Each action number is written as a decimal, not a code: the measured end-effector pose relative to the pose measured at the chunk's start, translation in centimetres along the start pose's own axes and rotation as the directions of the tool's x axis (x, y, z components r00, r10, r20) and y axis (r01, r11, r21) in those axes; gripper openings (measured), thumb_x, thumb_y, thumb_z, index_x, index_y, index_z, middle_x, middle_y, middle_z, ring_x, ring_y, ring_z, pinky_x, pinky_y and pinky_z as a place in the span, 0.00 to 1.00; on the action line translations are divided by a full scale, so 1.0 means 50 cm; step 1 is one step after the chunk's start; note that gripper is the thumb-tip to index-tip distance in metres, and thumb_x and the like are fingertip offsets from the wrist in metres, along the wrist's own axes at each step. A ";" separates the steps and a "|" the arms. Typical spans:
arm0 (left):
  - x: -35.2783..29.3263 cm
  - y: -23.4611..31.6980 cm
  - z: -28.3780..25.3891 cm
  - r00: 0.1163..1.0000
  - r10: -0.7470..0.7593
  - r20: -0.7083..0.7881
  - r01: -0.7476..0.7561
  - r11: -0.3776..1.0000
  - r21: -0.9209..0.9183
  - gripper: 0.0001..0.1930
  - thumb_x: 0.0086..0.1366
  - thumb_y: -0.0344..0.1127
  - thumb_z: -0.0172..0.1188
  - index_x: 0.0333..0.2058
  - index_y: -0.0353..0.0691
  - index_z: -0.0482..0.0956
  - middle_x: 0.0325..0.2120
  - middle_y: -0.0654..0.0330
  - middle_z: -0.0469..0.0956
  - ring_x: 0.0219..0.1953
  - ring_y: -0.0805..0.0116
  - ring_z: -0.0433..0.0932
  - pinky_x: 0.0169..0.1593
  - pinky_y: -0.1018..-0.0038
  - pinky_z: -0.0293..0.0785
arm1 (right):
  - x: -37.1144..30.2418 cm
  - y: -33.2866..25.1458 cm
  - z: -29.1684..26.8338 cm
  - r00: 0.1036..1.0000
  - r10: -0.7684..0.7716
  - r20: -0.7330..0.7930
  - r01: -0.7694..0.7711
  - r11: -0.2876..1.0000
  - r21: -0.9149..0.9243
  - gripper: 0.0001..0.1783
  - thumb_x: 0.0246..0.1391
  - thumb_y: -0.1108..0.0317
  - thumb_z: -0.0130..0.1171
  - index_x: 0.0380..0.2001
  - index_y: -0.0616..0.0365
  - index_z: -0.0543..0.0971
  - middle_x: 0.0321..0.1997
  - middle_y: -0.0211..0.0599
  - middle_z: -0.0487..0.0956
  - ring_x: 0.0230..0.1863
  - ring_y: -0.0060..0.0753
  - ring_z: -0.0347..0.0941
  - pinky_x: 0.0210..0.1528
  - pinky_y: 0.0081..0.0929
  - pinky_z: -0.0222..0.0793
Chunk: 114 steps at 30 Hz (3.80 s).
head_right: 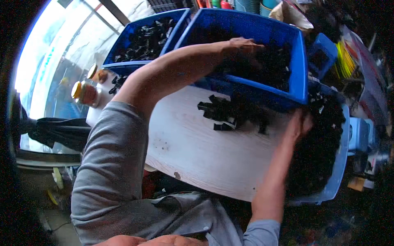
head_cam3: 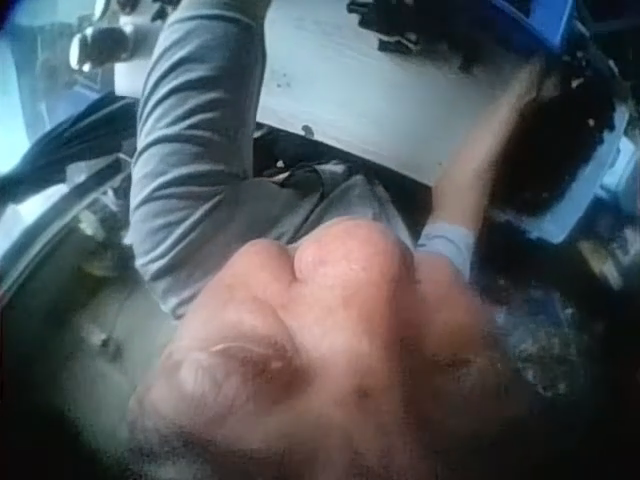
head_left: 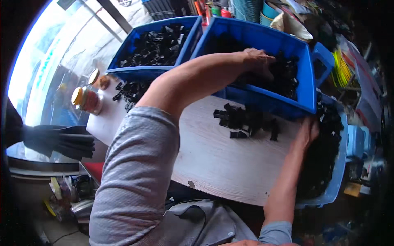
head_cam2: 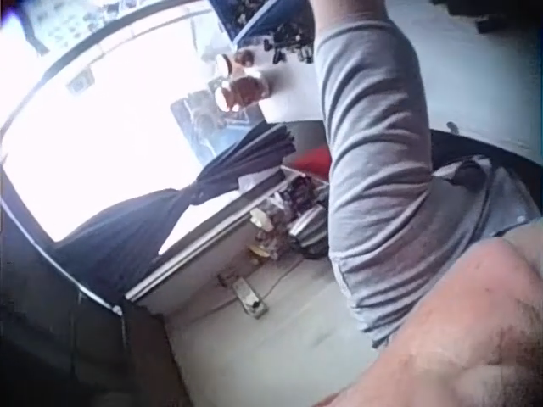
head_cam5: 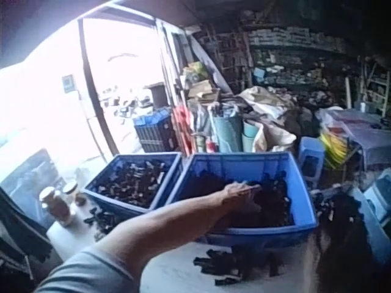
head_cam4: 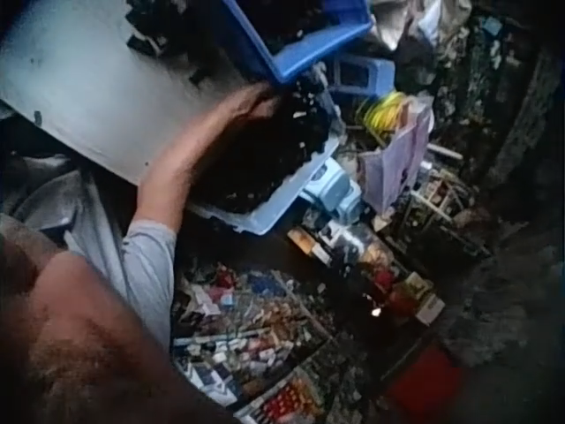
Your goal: Assembling small black plastic components by hand at a workstation.
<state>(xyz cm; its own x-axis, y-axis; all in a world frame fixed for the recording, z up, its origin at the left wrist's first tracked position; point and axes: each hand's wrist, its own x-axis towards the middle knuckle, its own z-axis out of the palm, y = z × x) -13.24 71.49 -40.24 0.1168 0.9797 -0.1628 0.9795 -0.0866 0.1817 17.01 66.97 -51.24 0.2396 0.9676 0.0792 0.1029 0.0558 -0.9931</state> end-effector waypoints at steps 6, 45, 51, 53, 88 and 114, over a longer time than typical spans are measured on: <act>-0.049 0.053 -0.037 1.000 -0.019 -0.009 0.021 0.969 0.246 0.46 0.54 0.69 0.63 0.68 0.59 0.60 0.56 0.54 0.73 0.55 0.52 0.75 0.51 0.53 0.76 | 0.012 0.017 -0.003 0.997 0.065 0.045 -0.070 0.989 0.133 0.22 0.62 0.59 0.57 0.54 0.60 0.77 0.53 0.39 0.77 0.50 0.33 0.72 0.53 0.33 0.69; 0.018 -0.066 0.005 0.975 0.191 0.113 -0.207 0.968 0.145 0.27 0.58 0.54 0.64 0.54 0.52 0.77 0.51 0.59 0.79 0.53 0.56 0.78 0.52 0.58 0.77 | -0.024 -0.039 0.049 0.996 -0.082 0.017 0.079 0.988 0.133 0.25 0.63 0.56 0.53 0.56 0.63 0.76 0.52 0.46 0.77 0.49 0.40 0.74 0.52 0.38 0.72; -0.016 0.009 -0.033 0.998 0.017 0.059 -0.023 0.994 0.109 0.32 0.50 0.52 0.63 0.57 0.62 0.76 0.51 0.67 0.80 0.54 0.61 0.79 0.54 0.61 0.76 | -0.022 -0.046 0.026 1.000 0.012 -0.026 -0.010 0.997 0.074 0.26 0.61 0.56 0.54 0.56 0.62 0.76 0.52 0.45 0.77 0.49 0.40 0.74 0.53 0.39 0.71; -0.027 0.005 -0.048 0.998 0.012 0.054 -0.018 0.995 0.101 0.31 0.50 0.52 0.62 0.56 0.62 0.77 0.49 0.67 0.81 0.53 0.62 0.79 0.54 0.62 0.76 | -0.017 -0.034 0.022 1.000 -0.020 0.003 0.020 0.999 0.034 0.25 0.61 0.57 0.53 0.56 0.62 0.76 0.51 0.45 0.77 0.49 0.39 0.74 0.52 0.39 0.71; -0.458 0.129 0.125 0.710 0.241 -0.662 -0.278 0.959 0.051 0.25 0.49 0.37 0.69 0.49 0.54 0.76 0.54 0.46 0.67 0.55 0.41 0.68 0.42 0.56 0.80 | -0.047 -0.098 0.044 0.998 -0.034 -0.053 0.024 0.983 -0.180 0.20 0.60 0.58 0.53 0.46 0.61 0.80 0.35 0.38 0.80 0.33 0.31 0.74 0.40 0.31 0.70; -0.581 0.179 0.227 0.882 0.279 -0.378 -0.316 0.948 -0.037 0.32 0.55 0.42 0.65 0.61 0.59 0.69 0.68 0.49 0.56 0.72 0.37 0.46 0.69 0.35 0.39 | -0.049 -0.090 0.053 0.998 0.000 -0.071 0.008 0.993 0.119 0.20 0.56 0.59 0.61 0.45 0.62 0.81 0.32 0.40 0.81 0.33 0.29 0.75 0.41 0.29 0.69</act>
<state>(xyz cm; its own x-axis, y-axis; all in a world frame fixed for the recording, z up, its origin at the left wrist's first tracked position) -6.00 40.22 -44.88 0.3146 0.9088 0.2740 0.8857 -0.3849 0.2596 13.39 65.02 -47.19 0.3071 0.9479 0.0847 -0.0110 0.0926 -0.9956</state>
